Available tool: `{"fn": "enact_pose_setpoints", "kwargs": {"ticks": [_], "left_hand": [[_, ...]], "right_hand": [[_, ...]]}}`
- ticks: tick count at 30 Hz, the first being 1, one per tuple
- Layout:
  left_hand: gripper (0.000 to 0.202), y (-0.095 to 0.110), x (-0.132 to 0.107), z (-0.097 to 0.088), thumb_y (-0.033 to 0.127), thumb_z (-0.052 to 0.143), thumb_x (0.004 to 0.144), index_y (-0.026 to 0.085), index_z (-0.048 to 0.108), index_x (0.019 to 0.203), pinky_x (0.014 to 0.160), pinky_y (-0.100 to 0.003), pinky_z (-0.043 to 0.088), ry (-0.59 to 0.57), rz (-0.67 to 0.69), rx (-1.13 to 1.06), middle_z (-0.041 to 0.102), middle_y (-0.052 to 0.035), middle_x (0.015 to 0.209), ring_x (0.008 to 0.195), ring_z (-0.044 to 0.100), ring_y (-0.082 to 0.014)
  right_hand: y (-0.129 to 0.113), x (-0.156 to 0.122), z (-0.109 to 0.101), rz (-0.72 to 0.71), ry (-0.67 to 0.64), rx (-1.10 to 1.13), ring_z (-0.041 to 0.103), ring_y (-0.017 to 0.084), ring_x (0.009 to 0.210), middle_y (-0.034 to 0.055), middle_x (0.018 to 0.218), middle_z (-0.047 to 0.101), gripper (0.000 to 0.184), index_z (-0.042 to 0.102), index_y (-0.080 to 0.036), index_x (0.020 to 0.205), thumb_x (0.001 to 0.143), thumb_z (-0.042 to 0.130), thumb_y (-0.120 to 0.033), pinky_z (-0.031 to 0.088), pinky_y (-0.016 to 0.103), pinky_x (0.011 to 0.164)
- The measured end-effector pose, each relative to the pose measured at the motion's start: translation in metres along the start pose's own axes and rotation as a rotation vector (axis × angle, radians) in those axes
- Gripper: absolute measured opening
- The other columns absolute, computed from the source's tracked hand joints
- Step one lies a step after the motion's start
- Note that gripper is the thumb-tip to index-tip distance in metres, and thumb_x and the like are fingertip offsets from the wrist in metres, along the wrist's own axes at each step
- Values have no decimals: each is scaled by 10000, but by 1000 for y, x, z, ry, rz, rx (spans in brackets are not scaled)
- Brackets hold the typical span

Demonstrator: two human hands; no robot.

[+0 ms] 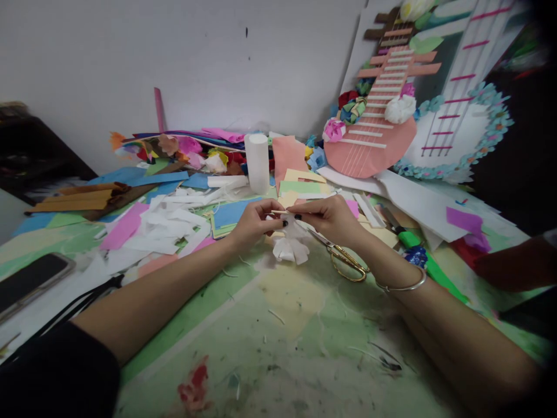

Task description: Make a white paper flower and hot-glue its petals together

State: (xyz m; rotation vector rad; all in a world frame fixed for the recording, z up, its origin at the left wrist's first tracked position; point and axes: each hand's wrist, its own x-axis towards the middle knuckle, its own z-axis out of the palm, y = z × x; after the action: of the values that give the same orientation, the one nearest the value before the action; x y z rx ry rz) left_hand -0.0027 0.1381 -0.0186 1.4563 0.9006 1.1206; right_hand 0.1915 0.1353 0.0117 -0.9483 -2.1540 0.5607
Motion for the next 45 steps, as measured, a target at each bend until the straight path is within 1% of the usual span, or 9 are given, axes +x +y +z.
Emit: {"fn": "enact_pose_setpoints", "kwargs": {"ticks": [8,13,17,22,28,32,38,41,45], "left_hand": [[202,3,-1,0,134,678,584,157,567,752,392,-154,311,0,32,35,541,47,645,466,405,-31],[276,-1,-1,-1,158,711,615,173,603,868,468,-168,384,53,140,29,602,10,750,599,526,-74],[263,-2,0,-2,183,714,638,161,638,888,542,-199,447,42,141,44,637,-23,827,691,580,-109],[388,0,-1,-2,142,682,639,177,609,1019,461,-174,374,60,122,44,608,5,765,561,511,-66],[234,1,0,-1,175,695,609,163,546,789,416,-154,328,81,113,58,579,11,750,552,490,-54],[205,-2,2,-2,187,702,603,153,575,760,396,-155,318,66,75,27,552,29,646,501,467,-51],[224,-4,1,-5,259,729,655,153,631,827,423,-168,374,39,58,-60,582,28,625,473,490,-54],[230,-3,3,-5,289,762,646,139,669,794,411,-163,353,70,82,-25,595,21,606,450,458,-40],[182,1,4,-3,243,779,611,129,713,737,386,-161,309,104,114,13,593,23,552,419,398,-24]], "right_hand": [[1,-1,1,-35,7,-33,648,121,684,4,817,747,256,752,-278,999,826,575,-213,464,257,633],[-1,-2,0,-15,38,-30,659,132,698,1,803,748,261,749,-288,1012,833,573,-218,487,280,654],[0,-2,0,-41,38,-45,656,134,695,-4,790,740,274,746,-301,1024,836,565,-217,487,284,664],[2,-2,1,-89,9,-85,635,125,694,-1,773,721,323,730,-304,1066,847,521,-191,463,273,664],[3,-2,0,-114,-14,-180,572,117,646,13,750,687,375,710,-287,1116,860,466,-164,405,266,612],[3,-2,-2,-107,-38,-214,564,113,668,14,790,685,386,690,-305,1150,871,460,-170,388,258,629],[4,-1,-4,-152,-49,-258,524,95,604,4,672,622,391,691,-291,1152,874,455,-150,349,245,591],[6,-1,-5,-173,-48,-273,534,95,619,10,692,627,389,685,-286,1163,880,451,-156,345,248,589],[6,-1,-6,-182,-64,-313,543,98,635,21,731,642,391,673,-292,1181,897,431,-176,348,250,590]]}}
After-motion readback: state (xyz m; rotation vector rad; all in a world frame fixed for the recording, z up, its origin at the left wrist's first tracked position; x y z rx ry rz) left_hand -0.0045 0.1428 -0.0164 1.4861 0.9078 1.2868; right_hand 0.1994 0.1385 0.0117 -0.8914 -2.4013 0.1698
